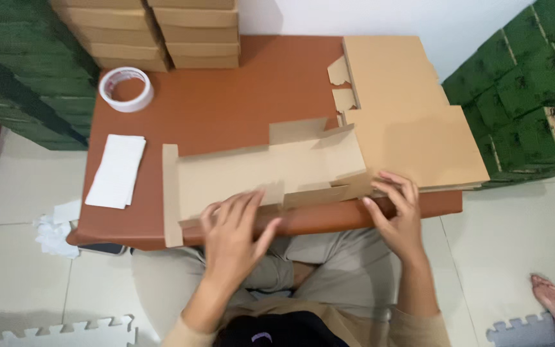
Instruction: The person assembles a flat cardboard sheet into a rectangular box by folding the sides and securing the tabs. They then place a white rectangular item inside the box, close the lid, and stack the finished box with others.
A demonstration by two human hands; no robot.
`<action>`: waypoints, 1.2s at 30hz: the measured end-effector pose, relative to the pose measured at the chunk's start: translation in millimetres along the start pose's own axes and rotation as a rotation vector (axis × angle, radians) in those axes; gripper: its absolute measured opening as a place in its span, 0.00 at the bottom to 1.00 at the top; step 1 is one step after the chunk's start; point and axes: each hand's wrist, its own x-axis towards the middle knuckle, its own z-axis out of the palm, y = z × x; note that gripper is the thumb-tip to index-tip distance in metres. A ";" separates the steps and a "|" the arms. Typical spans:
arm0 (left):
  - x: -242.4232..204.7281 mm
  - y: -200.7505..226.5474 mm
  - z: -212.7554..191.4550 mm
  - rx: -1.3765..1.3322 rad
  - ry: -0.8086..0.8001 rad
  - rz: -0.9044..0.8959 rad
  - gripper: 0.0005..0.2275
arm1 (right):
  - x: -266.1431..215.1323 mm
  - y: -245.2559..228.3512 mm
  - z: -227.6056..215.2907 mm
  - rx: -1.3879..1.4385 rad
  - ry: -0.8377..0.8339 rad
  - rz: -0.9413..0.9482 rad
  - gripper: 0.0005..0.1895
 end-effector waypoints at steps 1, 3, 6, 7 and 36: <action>1.4 4.3 10.9 -0.001 -0.008 -0.006 0.22 | -0.2 -2.4 2.6 0.001 -0.008 0.006 0.17; 6.7 12.4 31.8 -0.102 -0.117 -0.054 0.22 | 2.6 -8.2 7.1 0.047 0.039 0.015 0.05; -3.6 -2.8 71.9 -0.179 -0.093 -0.134 0.04 | 2.3 -3.1 15.3 0.120 0.048 -0.004 0.05; 1.1 -6.0 67.7 -0.181 -0.097 -0.140 0.04 | 1.1 -4.2 16.1 0.119 0.042 0.000 0.05; 36.4 -10.1 21.5 -0.012 0.000 0.205 0.07 | 56.9 -76.2 7.8 0.052 -0.502 -0.164 0.06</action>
